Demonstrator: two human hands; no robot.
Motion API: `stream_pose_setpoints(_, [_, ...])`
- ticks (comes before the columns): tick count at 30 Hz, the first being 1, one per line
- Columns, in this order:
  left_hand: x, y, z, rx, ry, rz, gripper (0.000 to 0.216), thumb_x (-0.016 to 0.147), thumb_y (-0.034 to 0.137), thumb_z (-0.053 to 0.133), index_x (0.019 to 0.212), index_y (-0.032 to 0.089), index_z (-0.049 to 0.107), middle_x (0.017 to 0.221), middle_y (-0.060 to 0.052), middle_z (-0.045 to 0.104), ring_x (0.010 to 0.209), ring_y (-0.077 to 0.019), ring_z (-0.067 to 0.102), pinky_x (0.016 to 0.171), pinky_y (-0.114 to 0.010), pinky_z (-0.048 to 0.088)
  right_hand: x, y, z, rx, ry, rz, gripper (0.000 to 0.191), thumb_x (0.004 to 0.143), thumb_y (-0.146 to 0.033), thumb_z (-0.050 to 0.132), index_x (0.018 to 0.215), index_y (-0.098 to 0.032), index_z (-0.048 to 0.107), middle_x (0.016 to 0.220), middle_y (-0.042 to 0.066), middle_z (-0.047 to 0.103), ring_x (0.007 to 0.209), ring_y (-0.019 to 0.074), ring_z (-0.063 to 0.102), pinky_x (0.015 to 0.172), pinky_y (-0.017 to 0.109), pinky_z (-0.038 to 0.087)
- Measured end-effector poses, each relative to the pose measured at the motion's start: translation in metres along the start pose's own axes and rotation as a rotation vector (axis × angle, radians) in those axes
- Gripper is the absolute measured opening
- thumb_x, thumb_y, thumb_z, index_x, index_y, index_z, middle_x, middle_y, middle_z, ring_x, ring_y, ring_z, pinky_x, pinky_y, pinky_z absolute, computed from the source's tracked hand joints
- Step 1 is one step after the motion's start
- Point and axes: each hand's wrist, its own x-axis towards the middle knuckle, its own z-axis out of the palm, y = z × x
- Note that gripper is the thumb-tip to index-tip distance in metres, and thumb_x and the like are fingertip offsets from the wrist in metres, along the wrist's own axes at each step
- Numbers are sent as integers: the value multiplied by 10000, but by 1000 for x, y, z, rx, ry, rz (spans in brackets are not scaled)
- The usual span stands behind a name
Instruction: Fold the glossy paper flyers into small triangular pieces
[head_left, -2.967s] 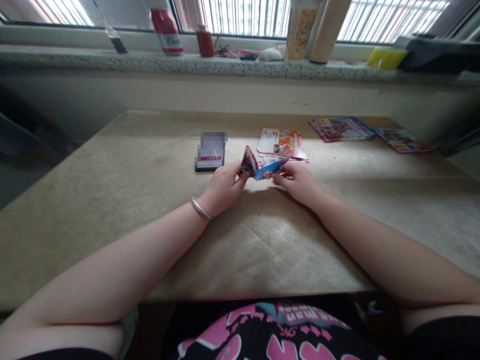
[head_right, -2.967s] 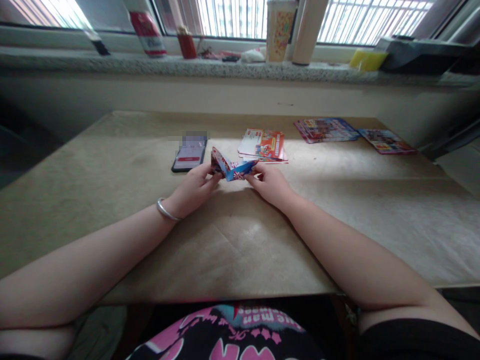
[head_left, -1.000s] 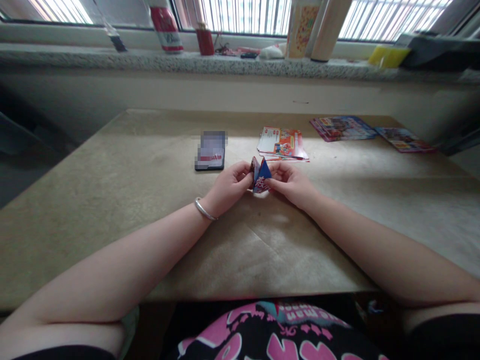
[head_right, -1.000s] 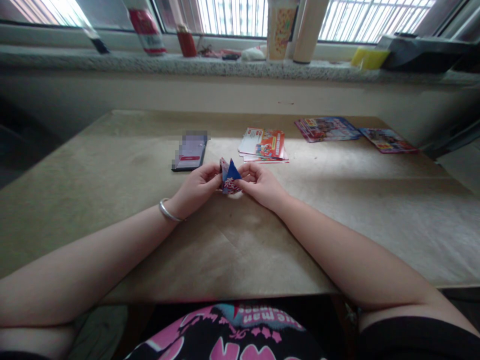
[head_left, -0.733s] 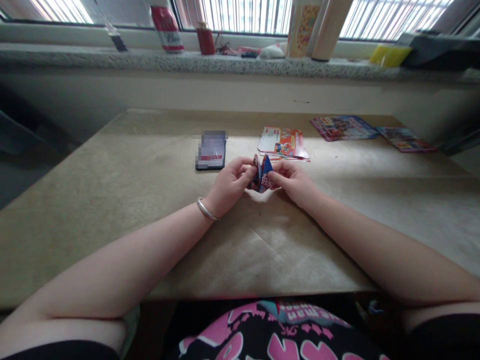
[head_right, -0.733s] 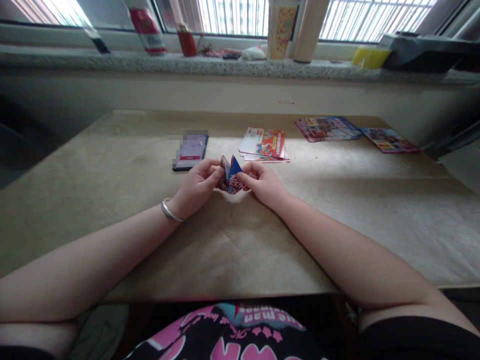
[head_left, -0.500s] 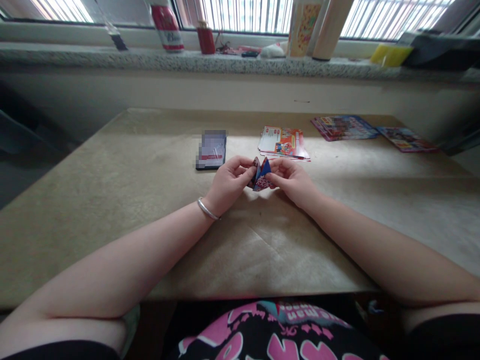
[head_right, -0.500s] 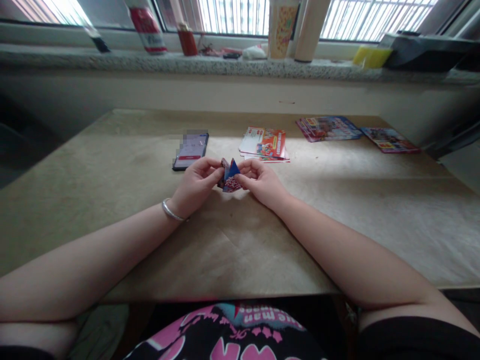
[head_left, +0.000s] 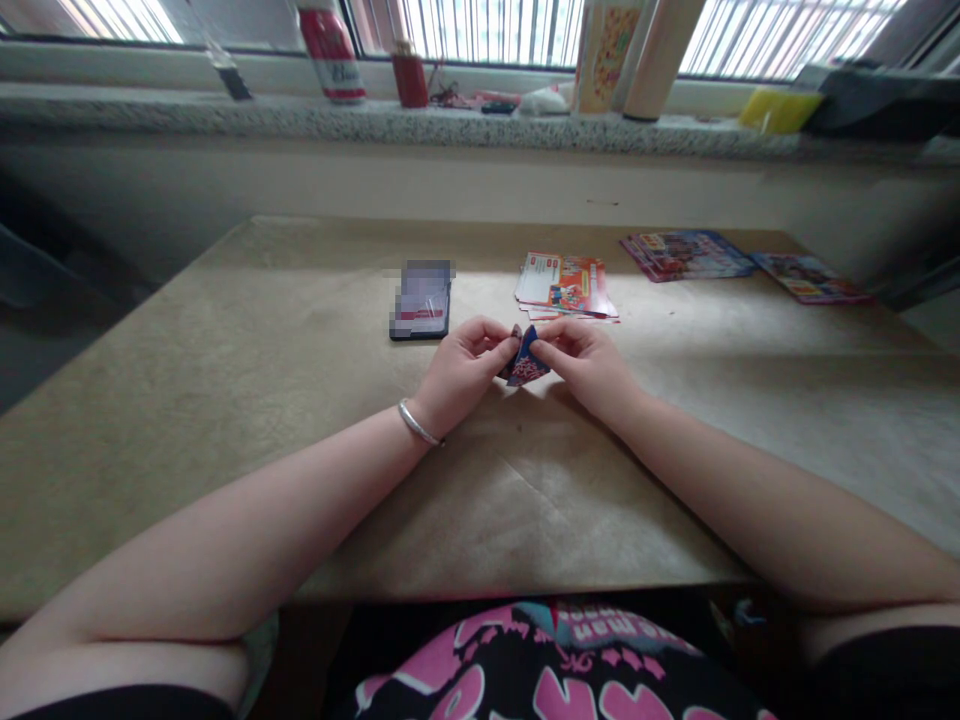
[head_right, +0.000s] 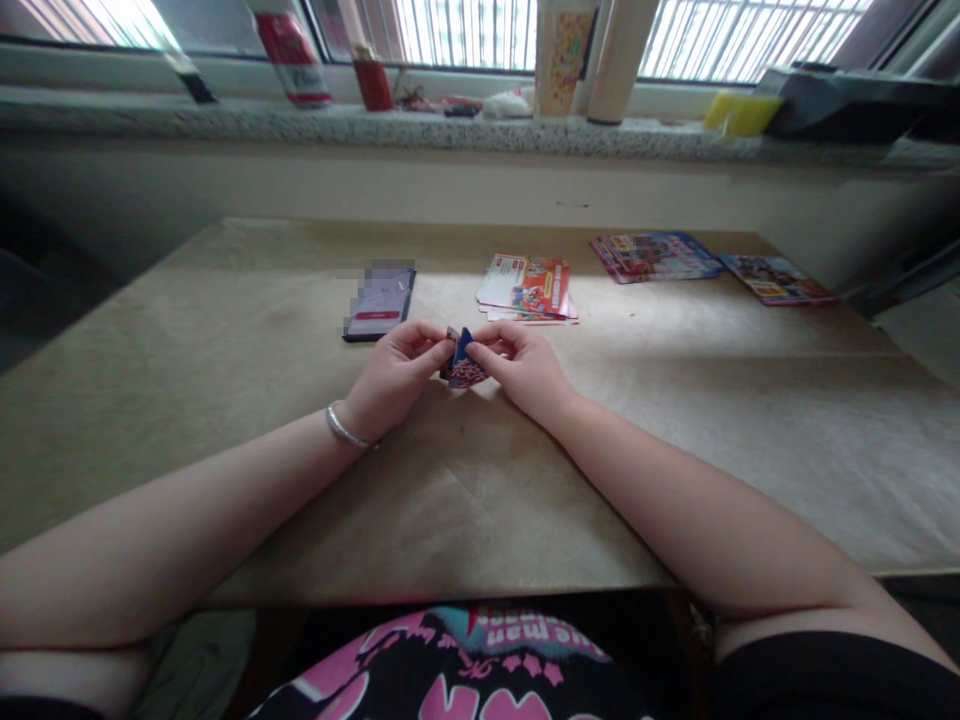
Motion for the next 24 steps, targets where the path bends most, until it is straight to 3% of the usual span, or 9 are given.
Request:
stream_pose_setpoints(8, [1,-2,0,-55,-7,39,316,726,376,781,844,165,578,714,33,630,634,-72,610,576,-158,509,-2,-1,0,-20,5,-52,212,743,-386,736,842,-216,656,772,-5,688,709,130,642,684,293,543])
stream_pose_setpoints(14, [1,0,0,-68,11,14,353,736,456,760,794,159,577,707,26,623,616,-71,597,556,-161,499,-1,-5,4,-23,28,-21,236,738,-419,734,801,-205,659,751,-3,681,688,131,636,664,296,543])
stream_pose_setpoints(24, [4,1,0,-71,-41,34,349,703,411,788,716,159,547,639,42,597,574,-64,574,548,-167,493,4,-6,6,134,-7,46,291,675,-417,787,768,-204,612,699,-40,623,622,90,574,618,253,507])
